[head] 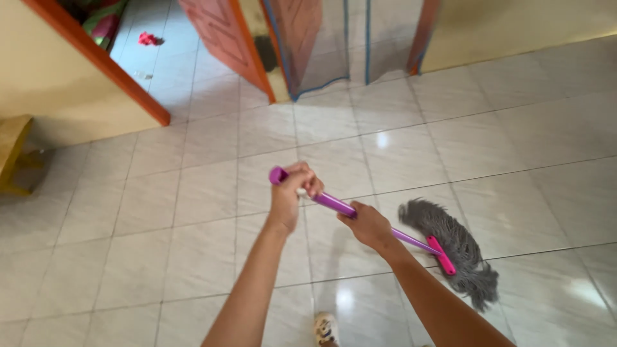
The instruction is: Mopping a tiled floor in an indoor entryway area.
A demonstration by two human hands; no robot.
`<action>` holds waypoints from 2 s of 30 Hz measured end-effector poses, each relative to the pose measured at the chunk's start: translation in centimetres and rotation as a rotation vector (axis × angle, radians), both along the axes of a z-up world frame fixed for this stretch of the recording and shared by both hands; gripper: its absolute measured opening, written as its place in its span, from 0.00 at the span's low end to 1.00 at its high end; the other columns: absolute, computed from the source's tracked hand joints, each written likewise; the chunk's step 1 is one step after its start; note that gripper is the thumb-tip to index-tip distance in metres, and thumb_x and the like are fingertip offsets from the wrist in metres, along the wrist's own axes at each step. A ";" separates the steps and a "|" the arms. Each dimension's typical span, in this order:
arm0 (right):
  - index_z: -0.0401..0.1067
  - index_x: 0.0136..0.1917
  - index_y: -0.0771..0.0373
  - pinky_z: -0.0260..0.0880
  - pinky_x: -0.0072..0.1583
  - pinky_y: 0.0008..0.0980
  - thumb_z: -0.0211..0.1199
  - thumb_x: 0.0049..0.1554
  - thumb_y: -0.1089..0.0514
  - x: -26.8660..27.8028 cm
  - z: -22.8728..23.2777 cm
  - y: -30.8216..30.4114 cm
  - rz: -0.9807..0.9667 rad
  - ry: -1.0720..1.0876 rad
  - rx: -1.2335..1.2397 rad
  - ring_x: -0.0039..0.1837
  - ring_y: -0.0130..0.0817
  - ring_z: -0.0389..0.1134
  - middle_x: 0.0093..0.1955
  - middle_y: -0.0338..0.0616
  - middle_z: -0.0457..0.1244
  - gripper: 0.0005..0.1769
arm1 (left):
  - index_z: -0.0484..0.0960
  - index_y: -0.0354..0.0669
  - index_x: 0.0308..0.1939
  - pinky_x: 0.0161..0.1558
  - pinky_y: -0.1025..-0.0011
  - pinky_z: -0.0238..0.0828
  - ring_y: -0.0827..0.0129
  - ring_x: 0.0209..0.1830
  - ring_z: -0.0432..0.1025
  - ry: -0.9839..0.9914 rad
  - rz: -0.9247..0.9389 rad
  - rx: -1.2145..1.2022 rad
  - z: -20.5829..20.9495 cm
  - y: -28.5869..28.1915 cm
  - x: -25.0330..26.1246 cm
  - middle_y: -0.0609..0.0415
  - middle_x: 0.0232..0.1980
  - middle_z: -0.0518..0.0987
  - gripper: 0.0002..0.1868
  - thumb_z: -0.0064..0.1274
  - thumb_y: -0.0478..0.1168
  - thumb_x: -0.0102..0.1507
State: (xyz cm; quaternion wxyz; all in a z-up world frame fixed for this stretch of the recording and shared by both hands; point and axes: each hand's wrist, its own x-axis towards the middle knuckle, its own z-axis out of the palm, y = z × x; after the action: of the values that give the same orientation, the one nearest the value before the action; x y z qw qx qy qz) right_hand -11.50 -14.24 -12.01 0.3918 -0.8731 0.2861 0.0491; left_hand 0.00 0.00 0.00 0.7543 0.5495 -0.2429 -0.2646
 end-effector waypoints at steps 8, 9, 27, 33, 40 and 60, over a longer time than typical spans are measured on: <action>0.75 0.47 0.55 0.70 0.49 0.47 0.63 0.57 0.40 -18.1 -8.4 -16.6 -0.110 0.035 -0.054 0.46 0.48 0.73 0.40 0.47 0.71 0.18 | 0.76 0.39 0.27 0.43 0.70 0.69 0.71 0.30 0.71 0.112 -0.158 0.043 -8.3 -14.3 -18.5 0.54 0.25 0.76 0.11 0.49 0.36 0.65; 0.75 0.46 0.57 0.70 0.49 0.47 0.64 0.57 0.43 -20.8 -9.2 -18.5 -0.135 0.051 -0.050 0.45 0.48 0.74 0.40 0.49 0.71 0.16 | 0.78 0.38 0.30 0.43 0.72 0.69 0.73 0.31 0.71 0.088 -0.191 0.035 -10.2 -16.1 -21.0 0.56 0.28 0.77 0.09 0.51 0.35 0.65; 0.74 0.41 0.57 0.69 0.51 0.47 0.69 0.51 0.52 -22.4 -16.6 -12.6 -0.001 0.043 -0.164 0.51 0.52 0.70 0.43 0.48 0.69 0.10 | 0.84 0.39 0.35 0.43 0.77 0.69 0.79 0.38 0.72 -0.028 -0.239 0.240 -12.7 -5.1 -22.4 0.61 0.36 0.81 0.03 0.56 0.32 0.64; 0.75 0.43 0.52 0.66 0.54 0.48 0.66 0.55 0.42 -9.9 -8.3 6.0 0.109 0.131 -0.050 0.52 0.44 0.72 0.44 0.40 0.70 0.13 | 0.75 0.40 0.28 0.52 0.69 0.68 0.72 0.41 0.72 0.062 -0.090 0.353 -4.2 12.1 -12.3 0.58 0.33 0.77 0.14 0.49 0.42 0.67; 0.76 0.45 0.60 0.71 0.51 0.43 0.67 0.55 0.38 -1.5 0.5 19.5 0.217 -0.019 0.208 0.46 0.45 0.73 0.41 0.47 0.71 0.22 | 0.63 0.45 0.21 0.57 0.53 0.68 0.59 0.27 0.65 -0.038 0.237 0.067 2.9 22.5 -5.1 0.51 0.20 0.67 0.25 0.37 0.49 0.73; 0.71 0.44 0.58 0.70 0.51 0.44 0.66 0.56 0.46 -24.7 -5.2 -7.8 -0.088 -0.035 0.047 0.46 0.45 0.72 0.41 0.45 0.69 0.14 | 0.70 0.38 0.24 0.44 0.65 0.70 0.63 0.31 0.73 0.048 -0.151 0.066 -9.6 -6.2 -22.3 0.46 0.27 0.79 0.11 0.45 0.37 0.61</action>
State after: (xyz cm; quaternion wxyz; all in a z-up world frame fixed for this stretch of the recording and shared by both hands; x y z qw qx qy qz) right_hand -36.20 -22.04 -17.24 0.4187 -0.8510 0.3162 0.0233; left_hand -22.26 -6.16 -9.57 0.7195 0.5476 -0.2566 -0.3415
